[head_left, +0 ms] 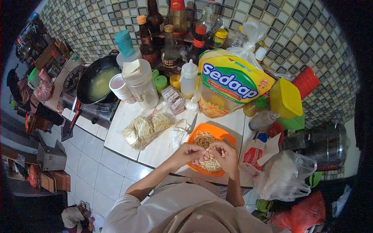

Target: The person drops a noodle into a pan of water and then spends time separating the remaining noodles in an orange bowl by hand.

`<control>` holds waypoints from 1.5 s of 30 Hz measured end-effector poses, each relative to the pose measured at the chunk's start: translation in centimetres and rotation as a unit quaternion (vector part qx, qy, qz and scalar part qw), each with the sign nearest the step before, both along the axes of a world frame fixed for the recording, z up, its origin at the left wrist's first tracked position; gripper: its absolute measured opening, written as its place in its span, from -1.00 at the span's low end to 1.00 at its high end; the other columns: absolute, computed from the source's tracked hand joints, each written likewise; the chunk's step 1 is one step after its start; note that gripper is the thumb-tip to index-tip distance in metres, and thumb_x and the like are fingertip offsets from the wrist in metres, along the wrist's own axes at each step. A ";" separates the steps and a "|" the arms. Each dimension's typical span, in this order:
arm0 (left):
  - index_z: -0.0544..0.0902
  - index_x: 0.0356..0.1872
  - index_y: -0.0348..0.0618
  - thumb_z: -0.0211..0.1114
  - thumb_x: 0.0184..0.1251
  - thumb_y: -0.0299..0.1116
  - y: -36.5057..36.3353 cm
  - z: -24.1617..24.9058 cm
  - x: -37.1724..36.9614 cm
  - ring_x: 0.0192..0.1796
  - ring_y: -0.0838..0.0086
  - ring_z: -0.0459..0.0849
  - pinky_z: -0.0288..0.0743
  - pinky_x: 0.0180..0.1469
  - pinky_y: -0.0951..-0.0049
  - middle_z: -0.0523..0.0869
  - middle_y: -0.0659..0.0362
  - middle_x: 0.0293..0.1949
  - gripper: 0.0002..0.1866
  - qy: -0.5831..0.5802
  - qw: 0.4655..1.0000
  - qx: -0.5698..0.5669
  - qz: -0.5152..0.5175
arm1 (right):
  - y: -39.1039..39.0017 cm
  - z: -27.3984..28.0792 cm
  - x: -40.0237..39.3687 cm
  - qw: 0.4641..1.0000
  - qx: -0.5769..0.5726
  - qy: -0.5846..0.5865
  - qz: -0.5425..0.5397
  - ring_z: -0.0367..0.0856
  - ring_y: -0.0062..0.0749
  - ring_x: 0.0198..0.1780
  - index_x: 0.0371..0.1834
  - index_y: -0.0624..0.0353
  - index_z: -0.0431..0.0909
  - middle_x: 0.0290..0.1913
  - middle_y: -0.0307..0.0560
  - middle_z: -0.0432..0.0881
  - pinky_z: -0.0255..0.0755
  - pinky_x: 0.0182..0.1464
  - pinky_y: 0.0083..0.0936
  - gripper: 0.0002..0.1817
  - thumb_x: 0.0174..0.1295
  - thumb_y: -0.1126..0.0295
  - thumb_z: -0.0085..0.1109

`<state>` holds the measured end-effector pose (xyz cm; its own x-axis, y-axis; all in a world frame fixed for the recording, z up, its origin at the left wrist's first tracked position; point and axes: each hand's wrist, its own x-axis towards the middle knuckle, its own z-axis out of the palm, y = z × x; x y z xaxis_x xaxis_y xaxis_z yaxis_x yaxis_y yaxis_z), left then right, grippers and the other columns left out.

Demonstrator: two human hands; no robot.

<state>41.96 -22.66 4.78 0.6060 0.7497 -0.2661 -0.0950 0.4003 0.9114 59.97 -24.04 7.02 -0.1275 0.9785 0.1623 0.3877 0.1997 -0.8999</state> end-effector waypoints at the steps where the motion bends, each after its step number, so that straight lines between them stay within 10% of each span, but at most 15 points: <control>1: 0.61 -0.27 -0.22 0.10 0.25 -0.31 0.2 -0.2 -0.2 -0.47 0.71 0.50 0.39 -0.42 0.72 0.60 0.27 -0.50 -0.78 0.000 1.000 0.001 0.002 | -0.1 -0.3 0.2 1.000 -0.010 0.001 -0.007 0.36 -0.66 -0.52 -0.36 0.22 0.53 -0.53 -0.26 0.46 0.25 -0.46 -0.72 -0.85 -0.04 0.49 0.22; 7: 0.62 -0.37 -0.27 0.17 0.11 -0.47 3.0 2.0 -7.7 -0.28 0.57 0.50 0.38 -0.31 0.60 0.56 0.22 -0.28 -0.88 0.083 0.942 0.214 0.245 | -0.5 -0.1 0.8 0.998 -0.033 0.047 -0.041 0.45 -0.62 -0.46 -0.33 0.24 0.53 -0.44 -0.21 0.53 0.31 -0.38 -0.70 -0.88 0.06 0.47 0.14; 12: 0.62 -0.35 -0.26 0.19 0.17 -0.35 7.6 6.8 -21.2 -0.41 0.67 0.42 0.29 -0.39 0.65 0.56 0.26 -0.39 -0.82 0.299 0.722 0.321 0.534 | -0.3 -1.0 1.9 0.997 0.034 0.009 -0.070 0.46 -0.60 -0.45 -0.34 0.29 0.52 -0.45 -0.17 0.54 0.32 -0.36 -0.68 -0.89 0.06 0.52 0.10; 16: 0.60 -0.50 -0.34 0.25 0.09 -0.35 15.4 4.5 -32.3 -0.61 0.57 0.42 0.32 -0.47 0.60 0.56 0.22 -0.66 -0.80 0.398 0.554 0.452 0.574 | -0.1 -0.3 1.6 0.997 0.022 0.027 -0.066 0.45 -0.59 -0.45 -0.33 0.29 0.51 -0.46 -0.17 0.54 0.32 -0.36 -0.67 -0.87 0.06 0.50 0.10; 20: 0.61 -0.42 -0.32 0.24 0.08 -0.32 17.3 2.7 -36.6 -0.55 0.38 0.58 0.40 -0.40 0.55 0.64 0.09 -0.58 -0.78 0.636 0.485 0.350 0.488 | -0.1 0.0 1.4 0.999 -0.023 -0.018 -0.023 0.48 -0.54 -0.44 -0.30 0.26 0.52 -0.44 -0.13 0.53 0.33 -0.35 -0.64 -0.84 0.06 0.44 0.11; 23: 0.61 -0.39 -0.32 0.22 0.10 -0.31 16.8 1.1 -35.0 -0.53 0.44 0.60 0.41 -0.38 0.55 0.64 0.08 -0.56 -0.77 0.481 0.471 0.446 0.590 | -0.4 -0.4 1.6 0.997 -0.033 -0.070 0.002 0.50 -0.45 -0.38 -0.25 0.23 0.51 -0.38 -0.11 0.53 0.35 -0.32 -0.59 -0.79 0.06 0.41 0.13; 31: 0.61 -0.43 -0.31 0.14 0.18 -0.45 7.0 3.9 -19.2 -0.46 0.58 0.55 0.39 -0.38 0.57 0.62 0.15 -0.53 -0.86 0.310 0.641 0.463 0.528 | -0.7 -3.2 1.1 0.939 0.118 -0.323 0.022 0.51 -0.18 -0.17 -0.12 0.17 0.48 -0.26 -0.02 0.53 0.38 -0.15 -0.36 -0.66 0.00 0.35 0.17; 36: 0.61 -0.44 -0.28 0.17 0.10 -0.48 3.0 2.8 -9.1 -0.47 0.46 0.59 0.42 -0.31 0.51 0.64 0.10 -0.51 -0.90 0.252 0.768 0.439 0.393 | 0.0 -3.5 0.7 0.983 -0.101 -0.143 0.061 0.53 -0.23 -0.23 -0.28 0.17 0.54 -0.29 -0.03 0.57 0.35 -0.16 -0.41 -0.81 0.03 0.39 0.12; 45: 0.55 -0.21 -0.29 0.14 0.17 -0.35 1.7 0.6 2.2 -0.23 0.23 0.56 0.40 -0.15 0.43 0.59 -0.01 -0.27 -0.76 0.100 0.897 0.416 0.109 | 0.1 2.5 -0.3 0.998 0.017 -0.054 -0.035 0.57 -0.48 -0.36 -0.32 0.22 0.57 -0.40 -0.10 0.62 0.39 -0.24 -0.59 -0.87 0.07 0.51 0.07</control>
<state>44.17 -20.97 5.37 0.4225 0.8343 0.3542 0.1111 -0.4355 0.8933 59.72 -23.95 9.49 -0.0775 0.9798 0.1846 0.4955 0.1985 -0.8456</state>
